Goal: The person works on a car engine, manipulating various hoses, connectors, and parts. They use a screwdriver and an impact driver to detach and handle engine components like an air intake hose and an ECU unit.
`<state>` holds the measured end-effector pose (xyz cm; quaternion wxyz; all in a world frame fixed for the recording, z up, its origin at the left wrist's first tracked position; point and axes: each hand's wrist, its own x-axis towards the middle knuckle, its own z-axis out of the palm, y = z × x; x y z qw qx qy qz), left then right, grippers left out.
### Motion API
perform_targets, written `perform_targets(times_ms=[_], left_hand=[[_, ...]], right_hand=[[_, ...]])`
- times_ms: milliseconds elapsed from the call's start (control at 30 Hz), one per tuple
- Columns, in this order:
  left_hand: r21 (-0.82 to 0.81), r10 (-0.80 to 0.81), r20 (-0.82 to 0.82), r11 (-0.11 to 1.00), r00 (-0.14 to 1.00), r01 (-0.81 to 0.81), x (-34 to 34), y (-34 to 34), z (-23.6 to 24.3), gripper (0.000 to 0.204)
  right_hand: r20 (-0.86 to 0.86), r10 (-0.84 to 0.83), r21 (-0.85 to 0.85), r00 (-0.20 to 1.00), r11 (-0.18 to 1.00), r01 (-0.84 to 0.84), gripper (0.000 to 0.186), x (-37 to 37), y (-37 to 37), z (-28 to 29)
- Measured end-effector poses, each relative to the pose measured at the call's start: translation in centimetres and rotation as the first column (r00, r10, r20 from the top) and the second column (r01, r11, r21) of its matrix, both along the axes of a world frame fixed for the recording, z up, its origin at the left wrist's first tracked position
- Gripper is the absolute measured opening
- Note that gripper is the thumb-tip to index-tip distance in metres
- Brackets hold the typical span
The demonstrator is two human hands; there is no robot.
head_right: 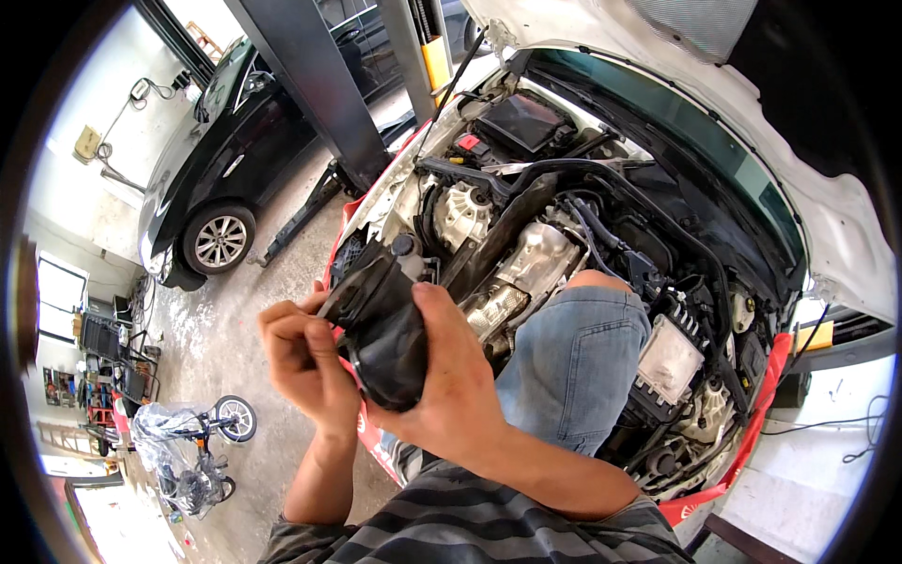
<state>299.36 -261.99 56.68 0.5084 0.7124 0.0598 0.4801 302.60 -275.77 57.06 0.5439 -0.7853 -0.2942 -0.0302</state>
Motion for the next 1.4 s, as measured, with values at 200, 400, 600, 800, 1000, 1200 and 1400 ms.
perform_targets(times_ms=[200,400,600,800,1000,1200,1400], left_hand=[[0.187,-0.006,-0.054,0.982,0.999,0.016,-1.5,2.3,-0.9,0.013],[0.351,0.065,-0.013,0.935,0.998,-0.056,-2.6,2.8,0.3,0.027],[0.494,-0.088,-0.306,0.837,0.948,0.237,-2.7,5.8,4.8,0.059],[0.377,-0.274,-0.61,0.725,0.744,0.577,-3.2,7.2,7.0,0.058],[0.266,-0.308,-0.411,0.86,0.858,0.436,-4.0,6.2,4.6,0.043],[0.125,-0.095,-0.278,0.983,0.956,0.134,-5.5,3.7,3.8,0.02],[0.716,0.384,-0.399,0.698,0.833,0.021,-8.2,3.7,7.3,0.016]], right_hand=[[0.05,0.04,0.002,0.998,0.999,-0.04,0.11,-0.1,0.3,-1.1],[0.093,0.105,-0.004,0.99,0.994,-0.105,0.114,-0.9,0.4,-1.3],[0.079,0.279,0.054,0.957,0.957,-0.284,0.112,-1.9,0.4,-1.6],[0.155,0.342,0.066,0.927,0.933,-0.355,0.097,-2.9,0.7,-1.4],[0.148,0.333,0.086,0.931,0.934,-0.347,0.1,-3.5,1.0,-1.6],[0.132,0.296,0.053,0.946,0.951,-0.305,0.099,-4.3,1.6,-1.4],[0.118,0.311,-0.057,0.943,0.95,-0.306,0.095,-5.8,2.5,-1.4]])
